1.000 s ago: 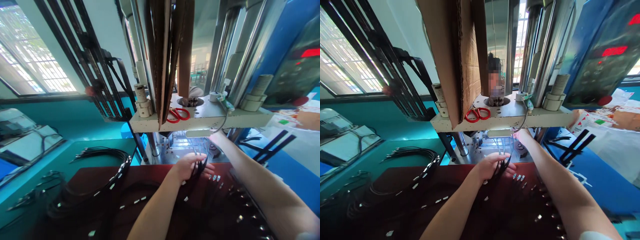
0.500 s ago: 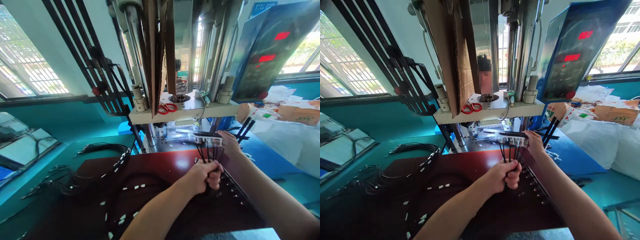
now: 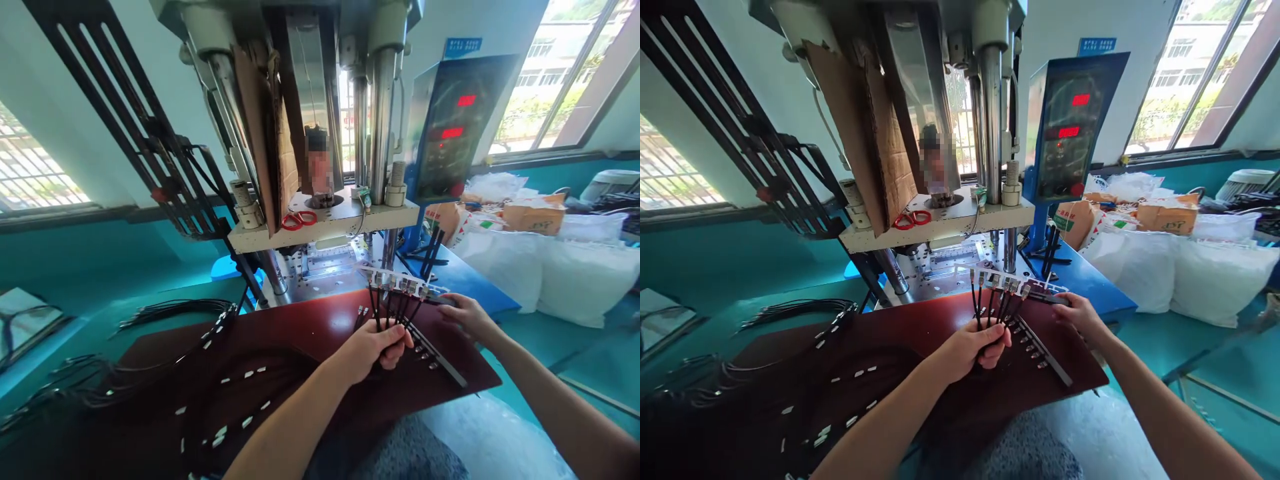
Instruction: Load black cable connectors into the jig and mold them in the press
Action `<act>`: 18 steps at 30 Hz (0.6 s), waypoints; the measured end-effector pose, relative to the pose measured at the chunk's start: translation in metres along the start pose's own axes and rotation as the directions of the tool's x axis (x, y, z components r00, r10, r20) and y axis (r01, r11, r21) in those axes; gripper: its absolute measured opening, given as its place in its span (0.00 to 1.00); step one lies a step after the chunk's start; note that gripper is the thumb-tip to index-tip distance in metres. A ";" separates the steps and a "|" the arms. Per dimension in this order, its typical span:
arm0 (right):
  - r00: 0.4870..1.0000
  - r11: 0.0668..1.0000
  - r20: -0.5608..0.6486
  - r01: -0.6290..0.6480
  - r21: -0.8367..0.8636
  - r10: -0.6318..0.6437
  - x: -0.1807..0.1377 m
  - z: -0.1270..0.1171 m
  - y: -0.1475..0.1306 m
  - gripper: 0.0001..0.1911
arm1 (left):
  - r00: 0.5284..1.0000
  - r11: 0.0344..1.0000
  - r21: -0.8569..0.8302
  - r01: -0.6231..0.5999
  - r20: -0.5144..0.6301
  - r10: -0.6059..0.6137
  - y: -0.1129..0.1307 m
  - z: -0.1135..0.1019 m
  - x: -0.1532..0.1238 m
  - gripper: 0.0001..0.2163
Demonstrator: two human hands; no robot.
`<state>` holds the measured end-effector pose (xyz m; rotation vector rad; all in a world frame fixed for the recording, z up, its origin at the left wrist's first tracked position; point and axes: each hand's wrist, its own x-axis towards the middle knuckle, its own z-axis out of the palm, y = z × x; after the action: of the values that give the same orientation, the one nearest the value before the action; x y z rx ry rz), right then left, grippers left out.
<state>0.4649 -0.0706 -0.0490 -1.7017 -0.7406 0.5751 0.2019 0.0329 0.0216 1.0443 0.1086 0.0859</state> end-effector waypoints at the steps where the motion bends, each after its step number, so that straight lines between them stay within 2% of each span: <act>1: 0.995 0.976 0.009 0.101 -0.191 -0.101 -0.002 -0.003 0.005 0.12 | 1.000 1.000 0.013 0.002 -0.002 -0.002 0.000 0.001 0.000 0.15; 3: 0.955 0.799 0.084 0.286 -0.528 -0.286 -0.005 -0.006 0.009 0.09 | 1.000 0.999 0.046 0.004 -0.010 -0.003 0.001 0.002 0.000 0.15; 4: 0.931 0.694 0.128 0.341 -0.634 -0.341 -0.007 -0.007 0.006 0.08 | 1.000 0.998 0.064 0.005 -0.013 -0.005 0.001 0.002 0.000 0.15; 5: 0.914 0.619 0.152 0.369 -0.693 -0.375 -0.010 -0.007 0.000 0.09 | 1.000 0.997 0.082 0.006 -0.015 -0.005 0.001 0.003 0.001 0.15; 6: 0.902 0.592 0.152 0.384 -0.709 -0.404 -0.013 -0.007 -0.011 0.11 | 1.000 0.995 0.099 0.010 -0.013 -0.008 0.001 0.003 0.002 0.15; 8: 0.873 0.643 0.118 0.433 -0.632 -0.473 -0.024 -0.004 -0.045 0.16 | 0.999 0.991 0.133 0.034 -0.002 -0.034 0.000 0.004 0.004 0.15; 9: 0.849 0.693 0.103 0.487 -0.532 -0.517 -0.031 -0.001 -0.066 0.19 | 0.999 0.986 0.155 0.053 0.003 -0.054 -0.001 0.004 0.005 0.16; 10: 0.833 0.716 0.149 0.538 -0.444 -0.534 -0.039 0.003 -0.087 0.19 | 0.997 0.980 0.185 0.071 0.008 -0.073 -0.002 0.005 0.006 0.16; 11: 0.807 0.705 0.206 0.586 -0.399 -0.554 -0.047 0.008 -0.108 0.19 | 0.995 0.971 0.221 0.090 0.011 -0.094 -0.003 0.006 0.007 0.16; 13: 0.729 0.603 0.381 0.685 -0.410 -0.569 -0.061 0.019 -0.140 0.17 | 0.990 0.945 0.303 0.128 0.017 -0.139 -0.006 0.010 0.009 0.17; 15: 0.677 0.511 0.467 0.736 -0.444 -0.569 -0.070 0.025 -0.157 0.18 | 0.984 0.918 0.360 0.165 0.009 -0.180 -0.006 0.015 0.008 0.18; 16: 0.684 0.510 0.441 0.728 -0.459 -0.581 -0.073 0.023 -0.159 0.19 | 0.981 0.907 0.380 0.180 0.003 -0.196 -0.004 0.017 0.007 0.19; 17: 0.723 0.551 0.345 0.685 -0.476 -0.599 -0.074 0.017 -0.157 0.19 | 0.979 0.895 0.404 0.187 0.001 -0.205 -0.001 0.019 0.005 0.19; 18: 0.775 0.630 0.182 0.606 -0.486 -0.606 -0.076 0.007 -0.151 0.19 | 0.979 0.882 0.437 0.179 0.006 -0.202 0.002 0.019 0.002 0.20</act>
<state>0.3812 -0.0964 0.0959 -1.7712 -1.5025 -0.1345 0.2062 0.0177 0.0332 1.4777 0.1897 -0.1523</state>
